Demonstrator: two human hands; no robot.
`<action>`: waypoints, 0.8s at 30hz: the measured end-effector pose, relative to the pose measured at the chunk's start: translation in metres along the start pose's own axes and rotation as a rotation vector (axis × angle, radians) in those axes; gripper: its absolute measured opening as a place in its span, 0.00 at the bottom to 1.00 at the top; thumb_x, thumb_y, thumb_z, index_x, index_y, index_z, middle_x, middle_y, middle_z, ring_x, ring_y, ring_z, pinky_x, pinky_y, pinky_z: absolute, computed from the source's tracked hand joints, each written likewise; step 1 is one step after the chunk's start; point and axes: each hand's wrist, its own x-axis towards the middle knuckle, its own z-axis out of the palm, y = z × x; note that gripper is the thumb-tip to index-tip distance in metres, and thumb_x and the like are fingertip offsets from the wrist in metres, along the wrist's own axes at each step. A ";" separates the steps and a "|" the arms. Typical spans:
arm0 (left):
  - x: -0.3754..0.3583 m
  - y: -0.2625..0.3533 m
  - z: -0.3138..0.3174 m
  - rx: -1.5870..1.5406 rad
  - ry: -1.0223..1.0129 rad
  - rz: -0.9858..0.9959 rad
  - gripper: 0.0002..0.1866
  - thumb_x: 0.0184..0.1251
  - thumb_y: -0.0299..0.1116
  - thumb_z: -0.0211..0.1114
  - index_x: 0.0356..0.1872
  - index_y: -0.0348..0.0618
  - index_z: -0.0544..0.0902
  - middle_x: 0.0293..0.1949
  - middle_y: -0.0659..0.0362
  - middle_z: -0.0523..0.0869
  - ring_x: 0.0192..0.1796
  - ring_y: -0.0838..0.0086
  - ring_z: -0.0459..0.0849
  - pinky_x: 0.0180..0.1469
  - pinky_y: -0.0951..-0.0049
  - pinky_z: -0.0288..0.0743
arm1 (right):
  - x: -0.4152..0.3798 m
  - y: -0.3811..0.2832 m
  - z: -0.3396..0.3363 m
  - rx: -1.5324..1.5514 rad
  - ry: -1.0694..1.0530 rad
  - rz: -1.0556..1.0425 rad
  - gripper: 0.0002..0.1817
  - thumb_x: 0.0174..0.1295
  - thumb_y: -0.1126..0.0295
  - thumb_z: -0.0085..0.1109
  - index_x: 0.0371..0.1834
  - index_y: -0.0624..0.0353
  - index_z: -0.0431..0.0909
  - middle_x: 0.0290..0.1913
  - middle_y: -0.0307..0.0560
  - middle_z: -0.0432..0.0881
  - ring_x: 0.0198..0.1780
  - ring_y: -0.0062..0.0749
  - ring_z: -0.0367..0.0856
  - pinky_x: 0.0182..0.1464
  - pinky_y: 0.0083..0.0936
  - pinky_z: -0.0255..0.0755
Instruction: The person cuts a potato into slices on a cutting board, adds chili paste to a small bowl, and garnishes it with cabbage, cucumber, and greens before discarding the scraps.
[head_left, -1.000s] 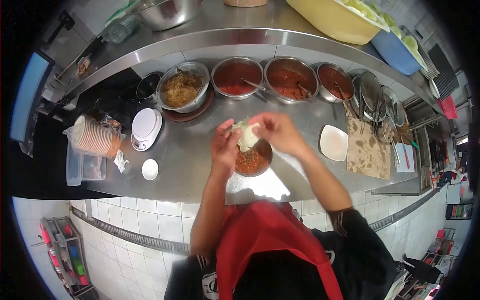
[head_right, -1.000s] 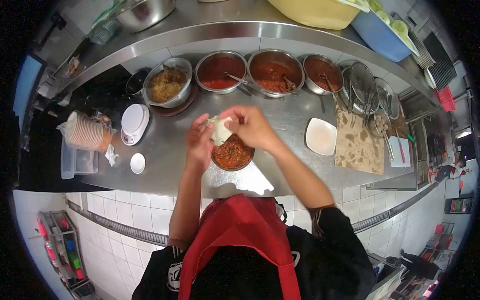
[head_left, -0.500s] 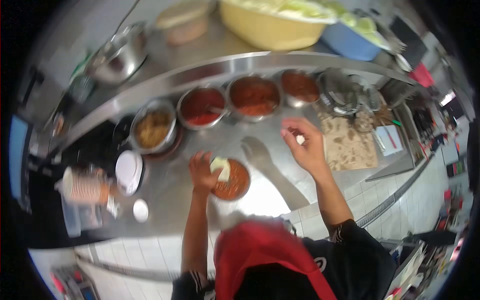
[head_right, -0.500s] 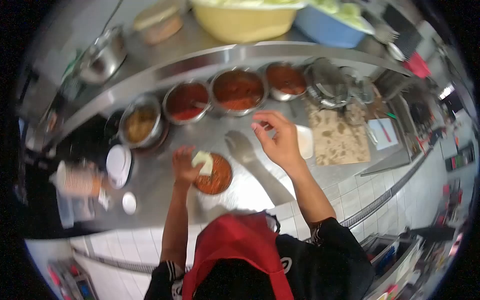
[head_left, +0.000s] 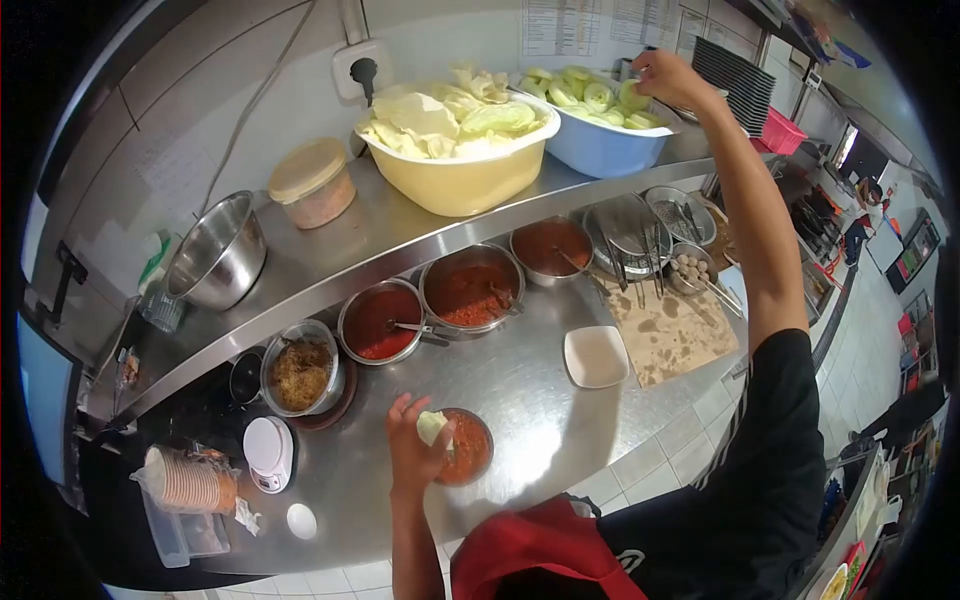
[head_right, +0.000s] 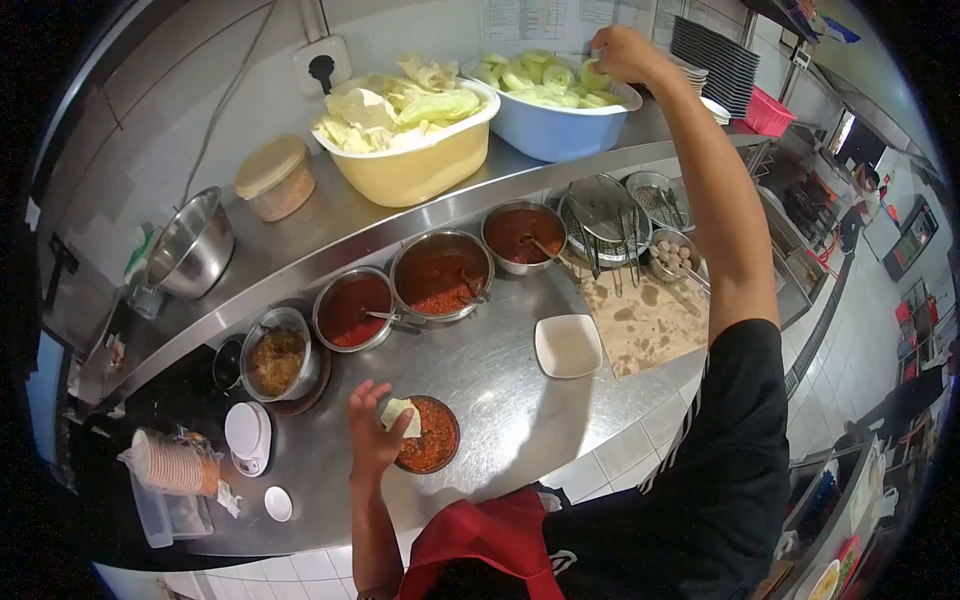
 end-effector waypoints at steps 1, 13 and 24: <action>-0.001 0.001 -0.002 -0.030 0.018 0.057 0.29 0.53 0.38 0.77 0.56 0.42 0.79 0.64 0.42 0.70 0.66 0.47 0.69 0.68 0.52 0.63 | 0.007 0.001 0.002 -0.053 -0.102 -0.008 0.18 0.53 0.70 0.69 0.49 0.60 0.83 0.38 0.51 0.86 0.42 0.40 0.85 0.44 0.32 0.77; -0.027 0.014 -0.021 0.037 -0.048 -0.065 0.30 0.49 0.32 0.77 0.56 0.40 0.78 0.62 0.42 0.73 0.66 0.45 0.70 0.68 0.53 0.65 | 0.071 -0.038 0.047 -0.289 -0.142 -0.257 0.15 0.48 0.75 0.59 0.40 0.63 0.85 0.54 0.66 0.79 0.54 0.54 0.81 0.55 0.39 0.77; -0.045 -0.007 -0.014 -0.011 -0.069 -0.051 0.28 0.53 0.33 0.77 0.56 0.41 0.77 0.62 0.45 0.74 0.65 0.49 0.72 0.68 0.53 0.65 | 0.078 -0.045 0.044 -0.411 -0.124 -0.412 0.12 0.50 0.71 0.57 0.32 0.66 0.85 0.37 0.62 0.86 0.40 0.52 0.85 0.44 0.44 0.78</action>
